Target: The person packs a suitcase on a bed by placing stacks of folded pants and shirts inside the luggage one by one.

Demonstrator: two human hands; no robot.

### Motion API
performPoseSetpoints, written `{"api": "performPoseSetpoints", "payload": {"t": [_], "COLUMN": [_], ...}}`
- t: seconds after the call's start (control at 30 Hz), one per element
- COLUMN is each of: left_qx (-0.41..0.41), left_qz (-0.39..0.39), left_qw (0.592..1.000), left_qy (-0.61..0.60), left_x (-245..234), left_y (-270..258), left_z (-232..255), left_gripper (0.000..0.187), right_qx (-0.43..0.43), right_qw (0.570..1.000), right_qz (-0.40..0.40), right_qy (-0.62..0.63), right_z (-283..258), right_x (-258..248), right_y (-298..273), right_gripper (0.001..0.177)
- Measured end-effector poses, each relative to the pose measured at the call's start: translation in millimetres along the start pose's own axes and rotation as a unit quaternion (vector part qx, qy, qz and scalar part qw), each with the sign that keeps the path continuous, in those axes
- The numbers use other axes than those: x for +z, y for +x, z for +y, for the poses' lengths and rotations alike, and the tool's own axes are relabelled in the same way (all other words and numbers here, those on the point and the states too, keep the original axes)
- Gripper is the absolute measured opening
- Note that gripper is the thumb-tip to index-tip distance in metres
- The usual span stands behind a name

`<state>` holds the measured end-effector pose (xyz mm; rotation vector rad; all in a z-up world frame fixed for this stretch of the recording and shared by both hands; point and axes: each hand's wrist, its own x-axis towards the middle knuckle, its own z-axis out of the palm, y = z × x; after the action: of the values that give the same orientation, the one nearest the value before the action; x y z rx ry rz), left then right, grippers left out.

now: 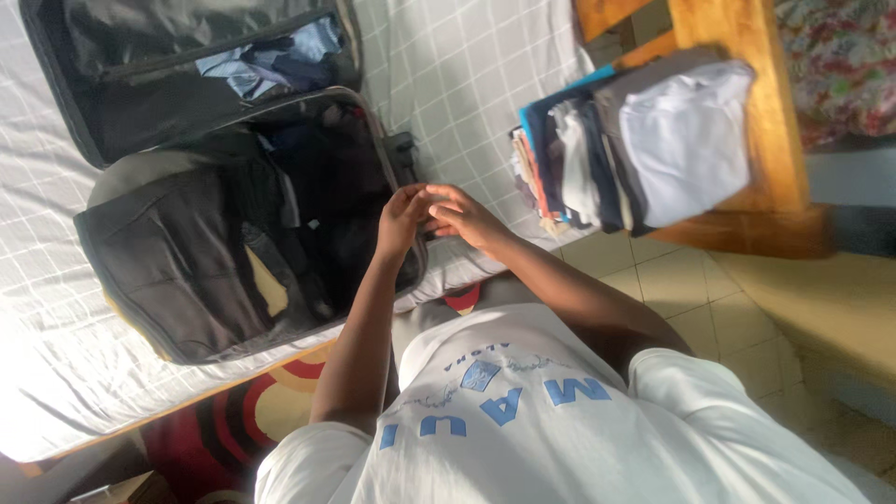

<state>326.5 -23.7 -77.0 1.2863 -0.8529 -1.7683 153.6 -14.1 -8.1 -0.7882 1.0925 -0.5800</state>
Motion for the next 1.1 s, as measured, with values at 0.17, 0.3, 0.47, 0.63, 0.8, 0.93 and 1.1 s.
{"api": "performPoseSetpoints", "payload": {"t": [0.17, 0.3, 0.47, 0.63, 0.8, 0.93, 1.1], "left_qx": [0.021, 0.107, 0.038, -0.045, -0.049, -0.065, -0.071], "left_qz": [-0.072, -0.149, -0.263, -0.207, -0.231, -0.239, -0.275], "left_qw": [0.996, 0.981, 0.961, 0.976, 0.97, 0.969, 0.958], "left_qy": [-0.047, 0.063, -0.072, -0.053, -0.059, -0.005, 0.028], "left_x": [99.8, 183.9, 264.2, 291.4, 288.8, 288.0, 284.7], "left_y": [13.0, 21.5, -1.7, -6.7, -14.3, -16.2, -5.8], "left_z": [-50.3, -92.0, -65.3, -52.0, -67.7, -67.1, -67.7], "left_gripper": [0.034, 0.041, 0.053, 0.058, 0.055, 0.054, 0.056], "right_qx": [-0.162, -0.247, -0.302, -0.344, -0.351, -0.272, -0.254], "right_qw": [0.967, 0.926, 0.824, 0.718, 0.73, 0.825, 0.845], "right_qz": [0.031, 0.091, 0.203, 0.198, 0.222, 0.307, 0.363], "right_qy": [-0.196, -0.271, -0.436, -0.572, -0.543, -0.389, -0.299], "right_z": [-14.2, -36.8, -50.2, -40.0, -12.2, -6.4, 9.8], "right_x": [-71.4, -123.8, -190.5, -254.7, -281.9, -308.0, -356.5], "right_y": [-94.8, -155.4, -210.3, -235.8, -218.9, -201.8, -173.8], "right_gripper": [0.061, 0.053, 0.048, 0.083, 0.074, 0.044, 0.035]}}
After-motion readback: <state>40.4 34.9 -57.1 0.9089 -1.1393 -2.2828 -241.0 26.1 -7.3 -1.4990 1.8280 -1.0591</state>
